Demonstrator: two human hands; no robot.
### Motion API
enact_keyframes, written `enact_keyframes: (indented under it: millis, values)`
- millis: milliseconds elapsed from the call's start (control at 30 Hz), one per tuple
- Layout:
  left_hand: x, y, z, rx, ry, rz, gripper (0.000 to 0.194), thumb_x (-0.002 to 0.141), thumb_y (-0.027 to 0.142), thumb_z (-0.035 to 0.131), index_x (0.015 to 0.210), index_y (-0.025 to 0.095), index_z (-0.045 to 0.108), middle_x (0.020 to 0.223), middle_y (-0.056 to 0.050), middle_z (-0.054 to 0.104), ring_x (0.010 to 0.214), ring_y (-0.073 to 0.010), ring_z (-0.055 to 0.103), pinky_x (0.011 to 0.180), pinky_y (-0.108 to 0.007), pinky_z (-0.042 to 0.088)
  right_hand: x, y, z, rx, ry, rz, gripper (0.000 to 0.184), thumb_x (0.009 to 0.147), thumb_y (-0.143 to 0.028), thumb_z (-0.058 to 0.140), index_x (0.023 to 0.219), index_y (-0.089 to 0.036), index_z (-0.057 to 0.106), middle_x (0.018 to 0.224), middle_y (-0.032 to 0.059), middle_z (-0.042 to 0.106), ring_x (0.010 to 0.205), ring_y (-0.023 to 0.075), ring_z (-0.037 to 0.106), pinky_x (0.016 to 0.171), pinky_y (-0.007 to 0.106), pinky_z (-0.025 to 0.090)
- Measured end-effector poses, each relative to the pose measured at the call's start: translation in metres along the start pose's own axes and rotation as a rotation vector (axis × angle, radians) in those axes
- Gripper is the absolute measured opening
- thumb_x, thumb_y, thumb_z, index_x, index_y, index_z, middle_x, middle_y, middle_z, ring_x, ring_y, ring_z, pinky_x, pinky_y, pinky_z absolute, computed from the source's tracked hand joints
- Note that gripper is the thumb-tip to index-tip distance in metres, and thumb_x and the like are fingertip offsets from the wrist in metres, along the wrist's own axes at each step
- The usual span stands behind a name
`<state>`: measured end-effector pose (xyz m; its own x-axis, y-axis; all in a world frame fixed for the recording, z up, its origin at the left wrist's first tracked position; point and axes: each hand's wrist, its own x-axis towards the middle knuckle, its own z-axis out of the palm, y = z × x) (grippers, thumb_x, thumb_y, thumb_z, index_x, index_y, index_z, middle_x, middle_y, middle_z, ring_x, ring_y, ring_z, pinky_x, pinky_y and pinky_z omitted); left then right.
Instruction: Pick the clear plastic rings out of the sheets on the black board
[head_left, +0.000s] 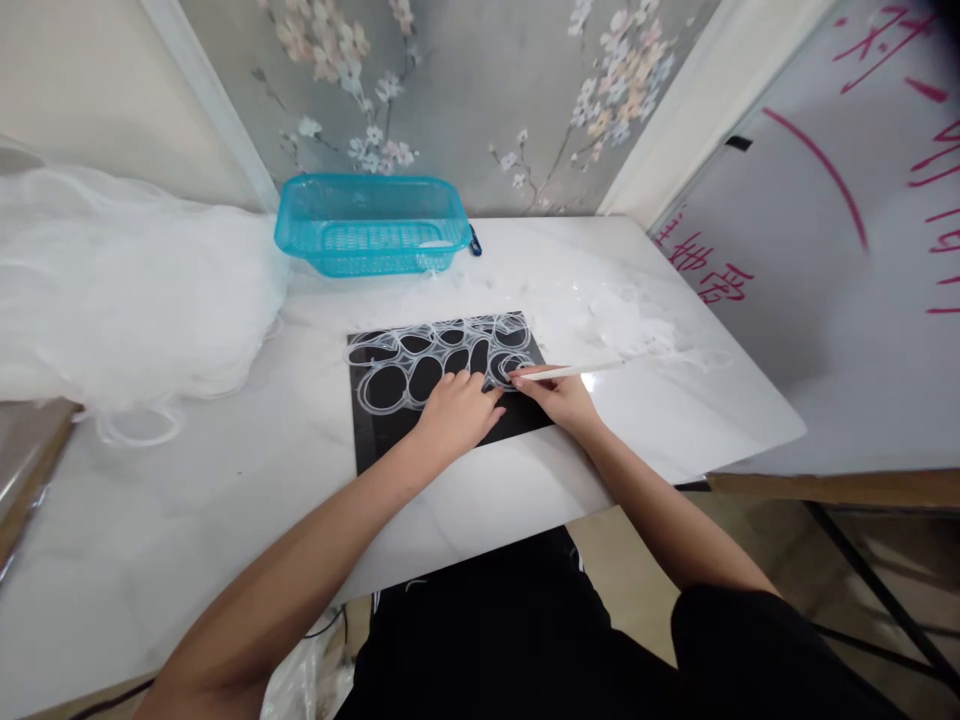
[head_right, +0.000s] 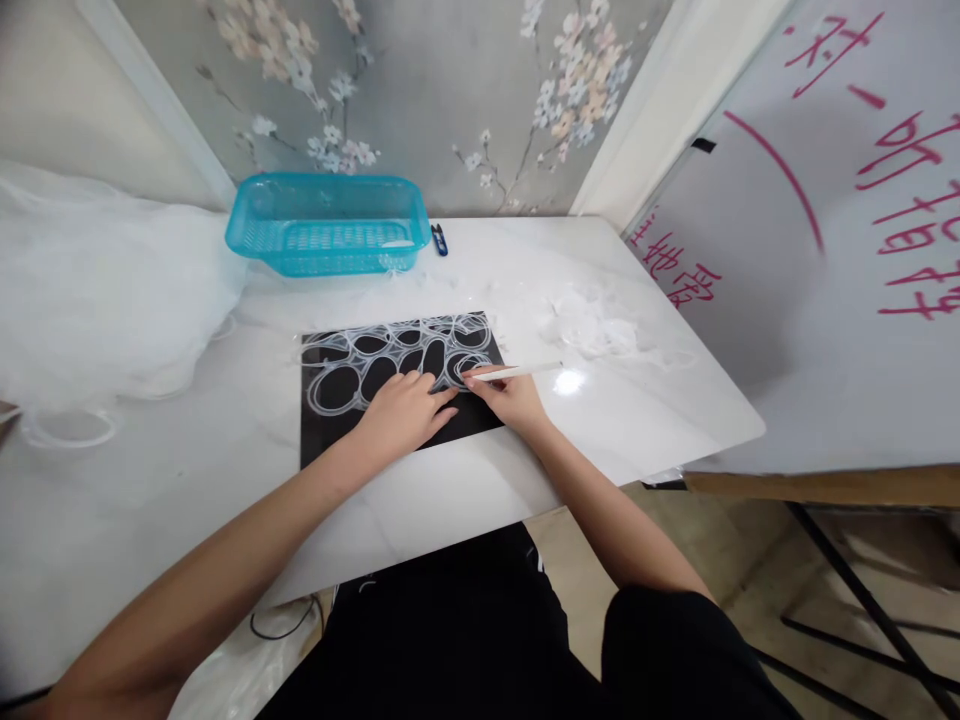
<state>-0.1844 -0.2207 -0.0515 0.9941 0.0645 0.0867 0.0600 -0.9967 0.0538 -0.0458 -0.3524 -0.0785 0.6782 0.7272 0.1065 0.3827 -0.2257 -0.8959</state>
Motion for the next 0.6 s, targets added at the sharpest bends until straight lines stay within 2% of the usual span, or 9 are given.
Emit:
enact_keyframes:
  millis: [367,533,600]
  values:
    - [0.002,0.001,0.004,-0.025,-0.021,-0.02,0.034,0.091,0.039,0.046,0.115,0.021,0.063,0.088,-0.008,0.062,0.09,-0.0245,0.055,0.074,-0.035,0.037,-0.005,0.001,0.003,-0.177,0.028,-0.133,0.02,0.081,-0.034,0.062,0.088,-0.02,0.074,0.088,0.0046,0.074,0.078,0.021,0.069,0.066,0.03,0.054]
    - [0.005,0.0,0.0,-0.067,-0.063,-0.02,0.034,0.09,0.038,0.046,0.113,0.02,0.065,0.086,-0.009,0.063,0.091,-0.025,0.056,0.075,-0.035,0.04,-0.016,0.0,0.005,-0.411,-0.002,-0.263,0.022,0.087,-0.032,0.055,0.097,-0.026,0.073,0.103,0.0016,0.072,0.092,0.0206,0.068,0.08,0.029,0.053]
    - [0.005,-0.001,-0.001,-0.092,-0.081,-0.024,0.034,0.09,0.036,0.046,0.113,0.02,0.065,0.087,-0.009,0.063,0.092,-0.0247,0.057,0.076,-0.035,0.041,-0.022,0.0,0.009,-0.552,-0.012,-0.286,0.024,0.088,-0.029,0.052,0.102,-0.027,0.071,0.108,0.0009,0.071,0.092,0.0203,0.068,0.079,0.028,0.052]
